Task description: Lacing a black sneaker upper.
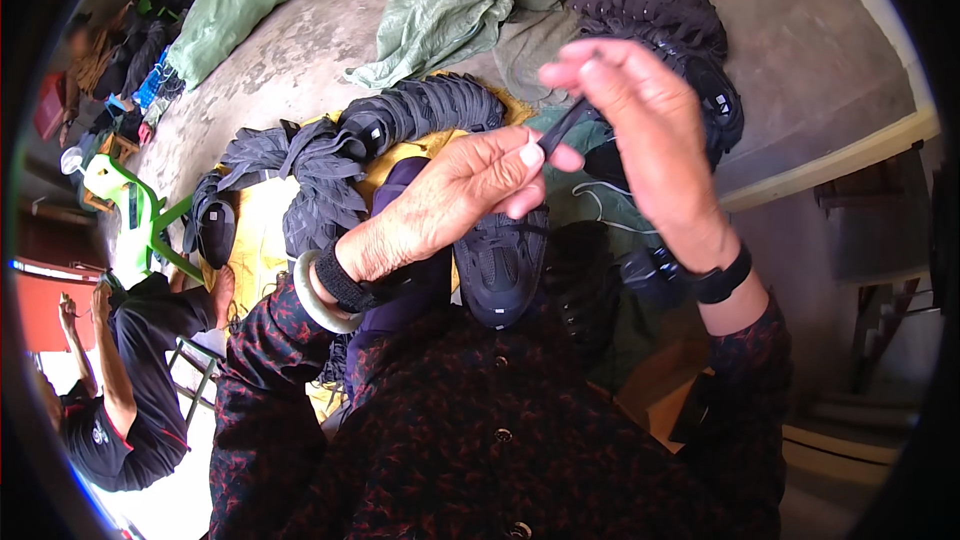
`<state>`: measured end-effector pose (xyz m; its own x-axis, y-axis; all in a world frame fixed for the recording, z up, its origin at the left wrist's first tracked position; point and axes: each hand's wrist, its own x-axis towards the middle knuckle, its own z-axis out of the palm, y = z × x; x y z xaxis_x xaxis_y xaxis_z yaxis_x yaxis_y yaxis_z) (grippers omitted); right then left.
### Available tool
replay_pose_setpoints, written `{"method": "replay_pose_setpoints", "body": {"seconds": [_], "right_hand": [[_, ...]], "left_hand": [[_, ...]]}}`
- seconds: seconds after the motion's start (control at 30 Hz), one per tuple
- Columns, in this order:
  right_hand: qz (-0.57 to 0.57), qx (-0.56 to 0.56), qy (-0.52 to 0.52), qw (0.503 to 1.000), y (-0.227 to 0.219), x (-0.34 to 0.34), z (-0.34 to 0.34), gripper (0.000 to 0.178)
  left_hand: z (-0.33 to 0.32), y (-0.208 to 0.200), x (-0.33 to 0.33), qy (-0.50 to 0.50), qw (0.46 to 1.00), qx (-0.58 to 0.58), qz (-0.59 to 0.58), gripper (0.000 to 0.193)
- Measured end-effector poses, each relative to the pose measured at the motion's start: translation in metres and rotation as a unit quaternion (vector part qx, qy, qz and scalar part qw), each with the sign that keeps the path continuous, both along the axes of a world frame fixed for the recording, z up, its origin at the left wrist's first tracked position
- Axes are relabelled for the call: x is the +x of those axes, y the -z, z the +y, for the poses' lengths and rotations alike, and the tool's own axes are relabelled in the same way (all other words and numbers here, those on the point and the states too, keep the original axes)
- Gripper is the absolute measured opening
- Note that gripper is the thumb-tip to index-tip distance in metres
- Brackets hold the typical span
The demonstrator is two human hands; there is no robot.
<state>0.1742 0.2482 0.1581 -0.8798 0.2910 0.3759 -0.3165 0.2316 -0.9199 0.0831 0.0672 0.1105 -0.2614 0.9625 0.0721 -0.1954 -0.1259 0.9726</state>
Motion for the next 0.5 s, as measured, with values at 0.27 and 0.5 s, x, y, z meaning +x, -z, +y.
{"method": "replay_pose_setpoints", "body": {"seconds": [0.27,0.5], "right_hand": [[0.005,-0.1,0.195,0.976,-0.022,0.018,0.184,0.029],[-0.033,-0.112,0.375,0.92,-0.02,0.069,0.311,0.032]], "left_hand": [[-0.069,0.063,-0.018,0.029,0.992,-0.119,0.018,0.04],[-0.131,0.065,-0.039,-0.007,0.972,-0.226,-0.064,0.034]]}}
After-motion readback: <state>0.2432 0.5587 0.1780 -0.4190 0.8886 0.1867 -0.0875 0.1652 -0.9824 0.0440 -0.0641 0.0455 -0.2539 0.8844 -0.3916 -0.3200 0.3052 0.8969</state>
